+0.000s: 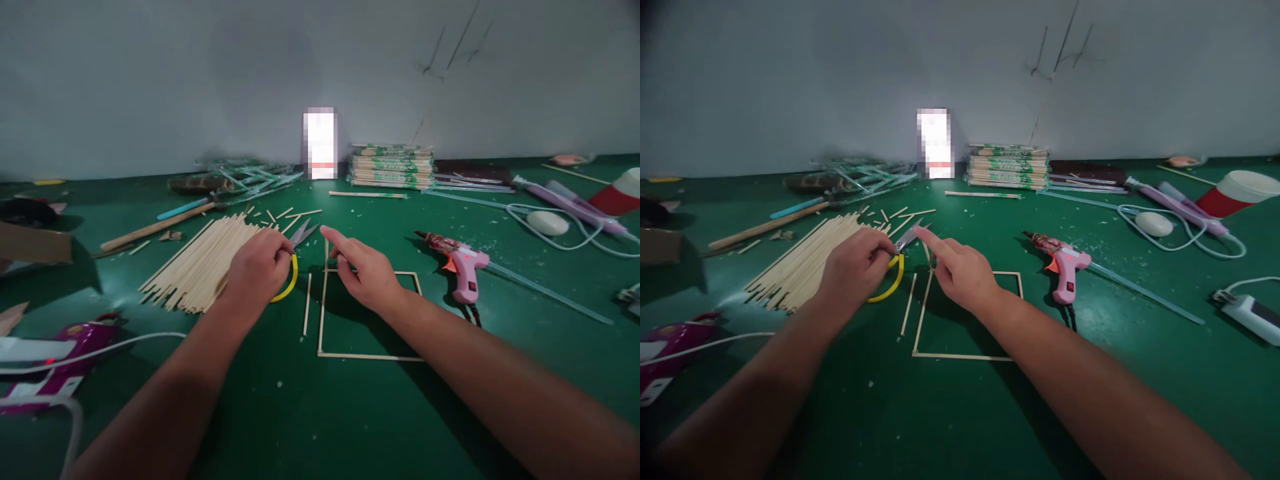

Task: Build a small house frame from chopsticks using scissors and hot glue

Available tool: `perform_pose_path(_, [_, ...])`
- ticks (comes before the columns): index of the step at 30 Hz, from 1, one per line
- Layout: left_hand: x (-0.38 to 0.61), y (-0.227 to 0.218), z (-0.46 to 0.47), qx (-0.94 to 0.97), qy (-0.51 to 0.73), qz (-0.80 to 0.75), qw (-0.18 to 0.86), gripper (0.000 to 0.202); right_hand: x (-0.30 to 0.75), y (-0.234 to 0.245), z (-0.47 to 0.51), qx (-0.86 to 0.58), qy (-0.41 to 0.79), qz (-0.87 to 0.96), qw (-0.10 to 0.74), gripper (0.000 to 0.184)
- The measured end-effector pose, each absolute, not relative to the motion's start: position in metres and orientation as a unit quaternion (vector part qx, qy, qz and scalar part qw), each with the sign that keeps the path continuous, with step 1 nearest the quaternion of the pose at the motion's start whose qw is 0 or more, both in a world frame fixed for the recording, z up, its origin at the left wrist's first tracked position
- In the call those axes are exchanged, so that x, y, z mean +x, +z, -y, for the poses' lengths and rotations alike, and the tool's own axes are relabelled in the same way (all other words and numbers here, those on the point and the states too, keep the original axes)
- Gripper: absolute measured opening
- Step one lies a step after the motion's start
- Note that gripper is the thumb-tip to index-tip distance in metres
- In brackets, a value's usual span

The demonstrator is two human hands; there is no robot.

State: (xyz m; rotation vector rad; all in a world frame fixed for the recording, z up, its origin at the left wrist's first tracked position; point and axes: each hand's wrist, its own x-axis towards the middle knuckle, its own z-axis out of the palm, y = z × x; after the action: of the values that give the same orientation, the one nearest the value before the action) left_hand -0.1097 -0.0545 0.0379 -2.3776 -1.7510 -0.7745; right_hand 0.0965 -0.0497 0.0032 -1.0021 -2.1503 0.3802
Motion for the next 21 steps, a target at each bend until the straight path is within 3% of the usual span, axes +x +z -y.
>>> perform_pose_path(7, [-0.1043, 0.0333, 0.0535, -0.801, -0.242, 0.546, 0.045, 0.016, 0.0969, 0.0045, 0.0494, -0.378, 0.151, 0.837, 0.367, 0.056])
perform_pose_path(13, [-0.1029, 0.0345, 0.0583, -0.773, -0.231, 0.584, -0.087, 0.018, 0.1002, 0.007, 0.0485, -0.368, 0.162, 0.843, 0.357, 0.056])
perform_pose_path(17, [-0.1014, 0.0382, 0.0611, -0.794, -0.222, 0.564, -0.044, 0.018, 0.1029, 0.0071, 0.0472, -0.365, 0.165, 0.843, 0.359, 0.057])
perform_pose_path(21, [-0.1007, 0.0378, 0.061, -0.764, -0.291, 0.569, -0.093, 0.017, 0.1035, 0.0067, 0.0463, -0.368, 0.169, 0.838, 0.365, 0.057])
